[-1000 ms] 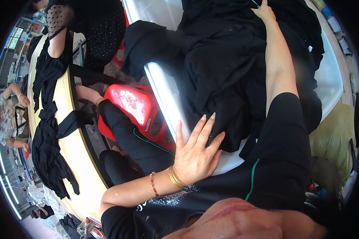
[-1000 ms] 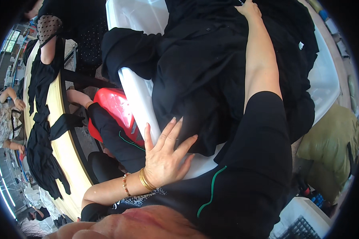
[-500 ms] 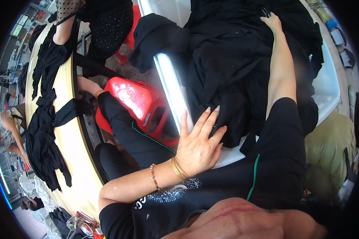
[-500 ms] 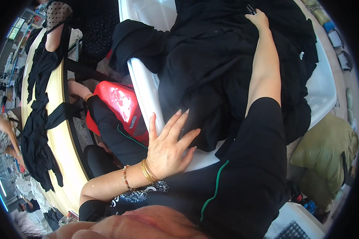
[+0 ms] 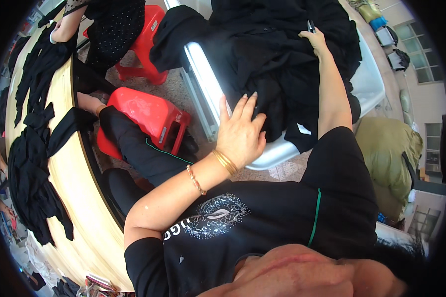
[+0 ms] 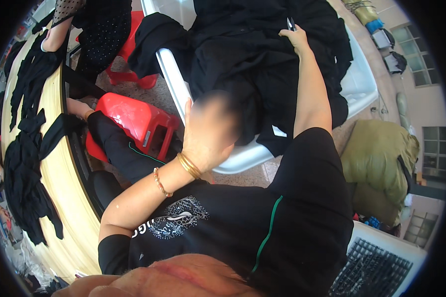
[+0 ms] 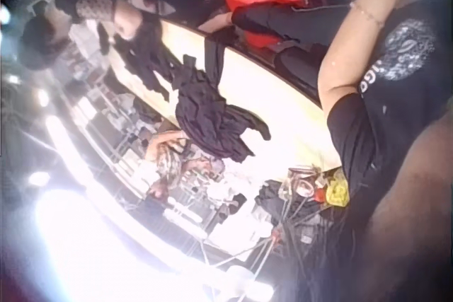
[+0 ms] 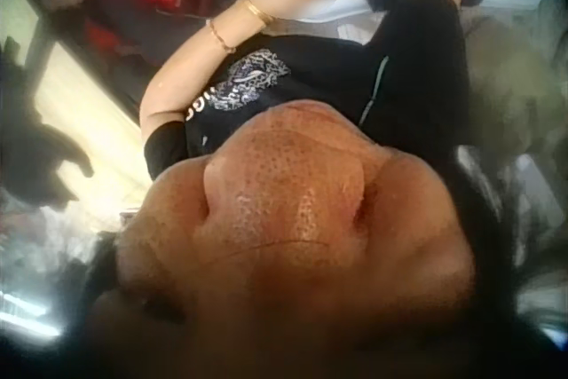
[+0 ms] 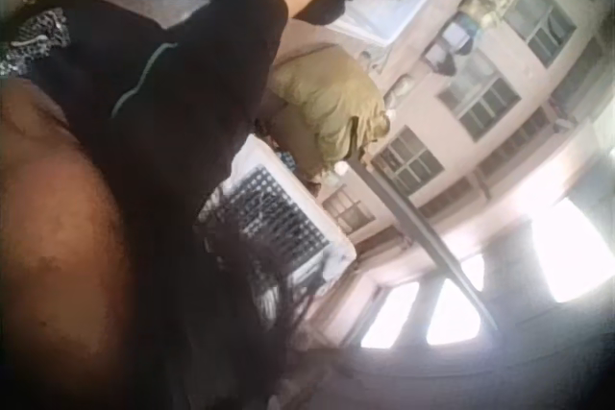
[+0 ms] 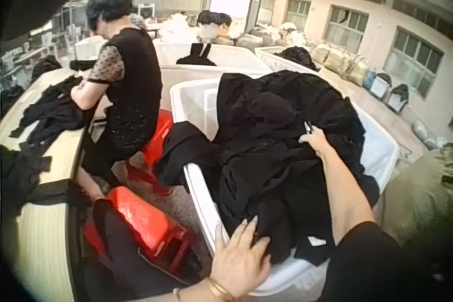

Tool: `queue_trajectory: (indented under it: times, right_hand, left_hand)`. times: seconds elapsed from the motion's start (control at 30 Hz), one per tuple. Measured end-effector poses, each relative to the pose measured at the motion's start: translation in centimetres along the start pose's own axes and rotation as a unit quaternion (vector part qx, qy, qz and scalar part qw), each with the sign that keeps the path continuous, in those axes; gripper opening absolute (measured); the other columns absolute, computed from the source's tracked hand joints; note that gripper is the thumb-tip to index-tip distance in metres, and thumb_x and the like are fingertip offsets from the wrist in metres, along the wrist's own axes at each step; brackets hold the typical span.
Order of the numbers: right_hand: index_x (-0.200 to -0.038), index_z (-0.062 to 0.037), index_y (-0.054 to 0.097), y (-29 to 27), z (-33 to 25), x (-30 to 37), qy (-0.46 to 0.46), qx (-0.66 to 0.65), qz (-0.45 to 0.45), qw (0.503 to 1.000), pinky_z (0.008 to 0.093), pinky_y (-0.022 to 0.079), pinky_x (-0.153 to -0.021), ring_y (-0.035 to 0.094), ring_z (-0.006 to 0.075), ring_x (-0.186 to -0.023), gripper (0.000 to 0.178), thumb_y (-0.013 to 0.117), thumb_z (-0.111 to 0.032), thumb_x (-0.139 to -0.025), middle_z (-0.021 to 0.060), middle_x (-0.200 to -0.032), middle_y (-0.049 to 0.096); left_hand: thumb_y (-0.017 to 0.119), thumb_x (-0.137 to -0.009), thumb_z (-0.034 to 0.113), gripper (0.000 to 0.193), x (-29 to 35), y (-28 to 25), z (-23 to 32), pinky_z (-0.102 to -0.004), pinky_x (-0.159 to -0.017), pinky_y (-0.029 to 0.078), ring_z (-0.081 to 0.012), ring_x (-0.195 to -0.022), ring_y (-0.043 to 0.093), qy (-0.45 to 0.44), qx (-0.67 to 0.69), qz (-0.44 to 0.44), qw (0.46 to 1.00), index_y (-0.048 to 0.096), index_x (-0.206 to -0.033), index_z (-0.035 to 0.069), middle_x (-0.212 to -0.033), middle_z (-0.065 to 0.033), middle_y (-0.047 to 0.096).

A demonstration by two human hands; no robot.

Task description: The person trims loose threads around the buttons and seams of black shirts using small thread snips, turns the fabric over to cut excess thread, and places finished shirts into a bin.

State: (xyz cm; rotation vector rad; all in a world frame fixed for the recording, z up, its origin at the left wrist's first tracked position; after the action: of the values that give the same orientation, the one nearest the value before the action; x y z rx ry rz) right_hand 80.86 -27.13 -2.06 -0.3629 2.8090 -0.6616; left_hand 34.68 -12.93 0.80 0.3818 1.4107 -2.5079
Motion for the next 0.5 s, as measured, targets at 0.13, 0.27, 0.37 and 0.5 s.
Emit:
queue_trajectory:
  times: [0.13,0.27,0.37,0.5]
  right_hand:
    - [-0.083,-0.0034,0.067,-1.8,-3.1,5.7,0.031,-0.013,-0.017,0.999,0.0284,0.048,-0.071,0.059,0.0142,-0.071,0.023,0.08,-0.008,-0.066,0.0007,-0.076,0.063]
    - [-0.08,-0.0017,0.069,-3.6,-4.5,11.5,0.075,-0.079,-0.042,0.993,0.0276,0.049,-0.078,0.065,0.016,-0.075,0.017,0.078,-0.006,-0.066,0.005,-0.078,0.07]
    - [-0.08,-0.0001,0.073,-3.4,-7.1,16.6,0.006,-0.028,-0.042,0.999,0.0323,0.042,-0.101,0.07,0.0169,-0.08,0.014,0.075,-0.008,-0.069,0.0103,-0.081,0.075]
    - [-0.079,0.0013,0.073,-4.4,-10.2,22.6,0.008,-0.137,-0.052,0.989,0.0362,0.03,-0.116,0.071,0.0181,-0.082,0.014,0.072,-0.01,-0.072,0.012,-0.082,0.076]
  left_hand:
    - [0.073,-0.079,0.025,0.036,0.1,0.1,0.0,-0.0677,-0.118,0.013,-0.0327,-0.141,0.044,0.007,-0.013,-0.004,1.0,0.072,-0.113,0.012,-0.146,-0.0197,0.05]
    - [0.07,-0.082,0.029,0.035,-0.1,0.7,0.0,-0.0678,-0.119,0.012,-0.0317,-0.142,0.042,0.007,-0.037,-0.025,0.999,0.071,-0.114,0.013,-0.147,-0.0188,0.049]
    - [0.07,-0.083,0.031,0.036,-0.4,0.6,0.1,-0.0673,-0.119,0.012,-0.0317,-0.141,0.044,0.011,-0.033,-0.022,0.999,0.072,-0.115,0.014,-0.149,-0.0191,0.048]
    - [0.074,-0.082,0.034,0.049,-0.5,0.4,-0.8,-0.0661,-0.119,0.016,-0.0334,-0.136,0.05,0.02,0.005,0.046,0.999,0.065,-0.128,0.017,-0.156,-0.0211,0.039]
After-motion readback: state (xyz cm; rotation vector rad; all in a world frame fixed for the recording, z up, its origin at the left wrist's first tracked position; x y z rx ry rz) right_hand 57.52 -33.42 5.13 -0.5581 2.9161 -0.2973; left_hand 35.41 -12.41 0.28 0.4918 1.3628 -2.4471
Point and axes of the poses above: each hand's wrist, its own x-axis away from the middle knuckle, its own y-axis out of the palm, z = x × y, the point moved 7 cm from there along -x, towards the middle knuckle
